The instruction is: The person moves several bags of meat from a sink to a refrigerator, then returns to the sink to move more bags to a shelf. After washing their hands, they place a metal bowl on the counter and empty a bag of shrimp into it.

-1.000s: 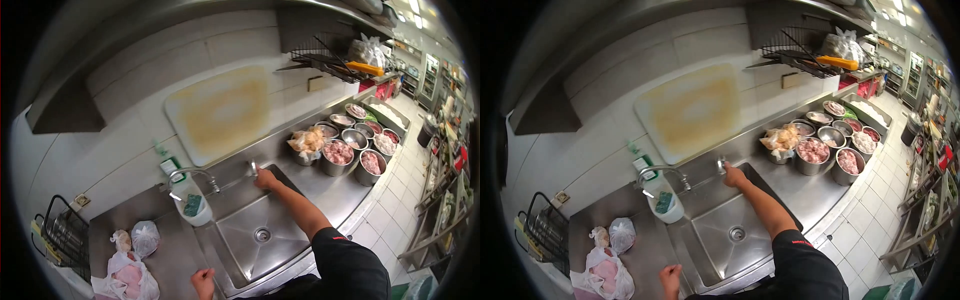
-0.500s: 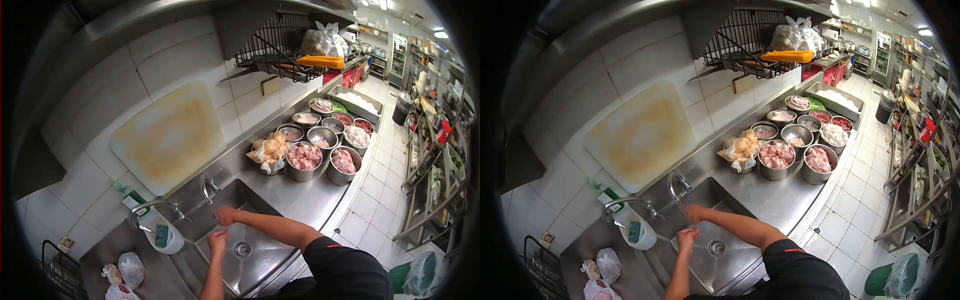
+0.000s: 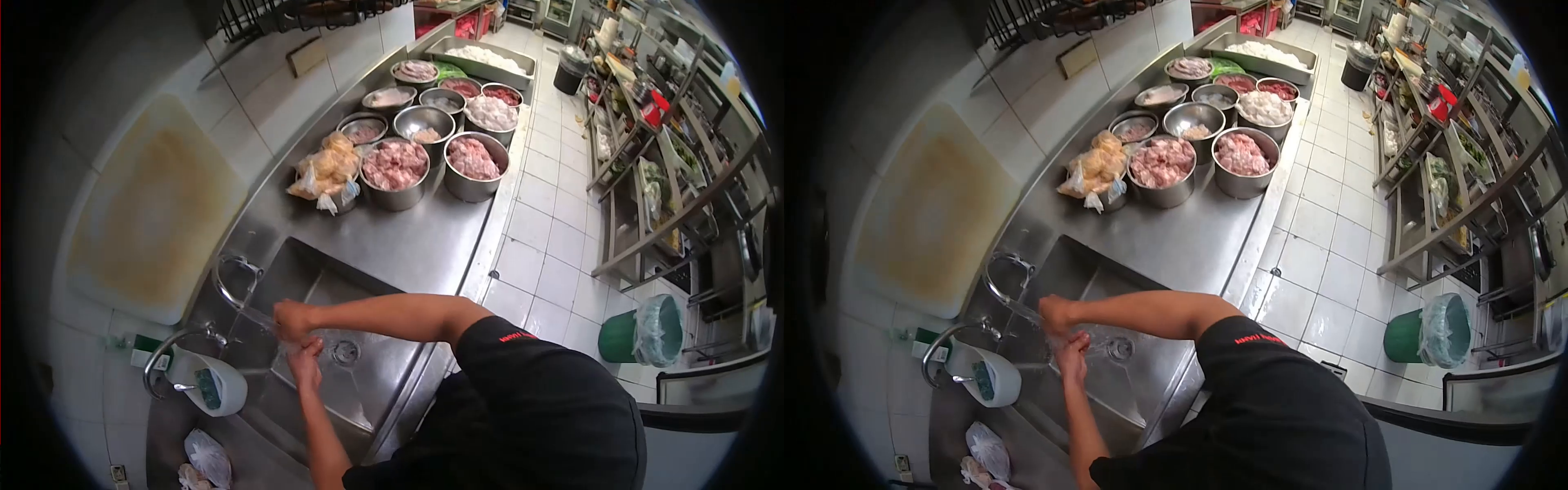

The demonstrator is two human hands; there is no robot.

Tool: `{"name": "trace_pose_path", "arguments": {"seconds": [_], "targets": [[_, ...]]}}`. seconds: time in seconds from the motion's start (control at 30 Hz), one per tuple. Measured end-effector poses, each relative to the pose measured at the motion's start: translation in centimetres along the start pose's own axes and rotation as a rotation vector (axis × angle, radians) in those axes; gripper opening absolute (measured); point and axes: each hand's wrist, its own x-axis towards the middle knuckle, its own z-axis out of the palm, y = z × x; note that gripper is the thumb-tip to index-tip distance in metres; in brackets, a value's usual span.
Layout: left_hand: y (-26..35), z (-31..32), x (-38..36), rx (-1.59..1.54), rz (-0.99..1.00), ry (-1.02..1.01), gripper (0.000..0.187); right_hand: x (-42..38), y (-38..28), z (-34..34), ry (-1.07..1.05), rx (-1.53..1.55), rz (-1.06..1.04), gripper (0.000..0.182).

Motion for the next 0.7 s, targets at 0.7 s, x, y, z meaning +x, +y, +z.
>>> {"name": "trace_pose_path", "arguments": {"seconds": [0.7], "targets": [[0.2,0.6,-2.7,0.470,0.057,0.043,0.019,1.6,2.3,1.0,-0.128,-0.306,-0.305,0.019]]}}
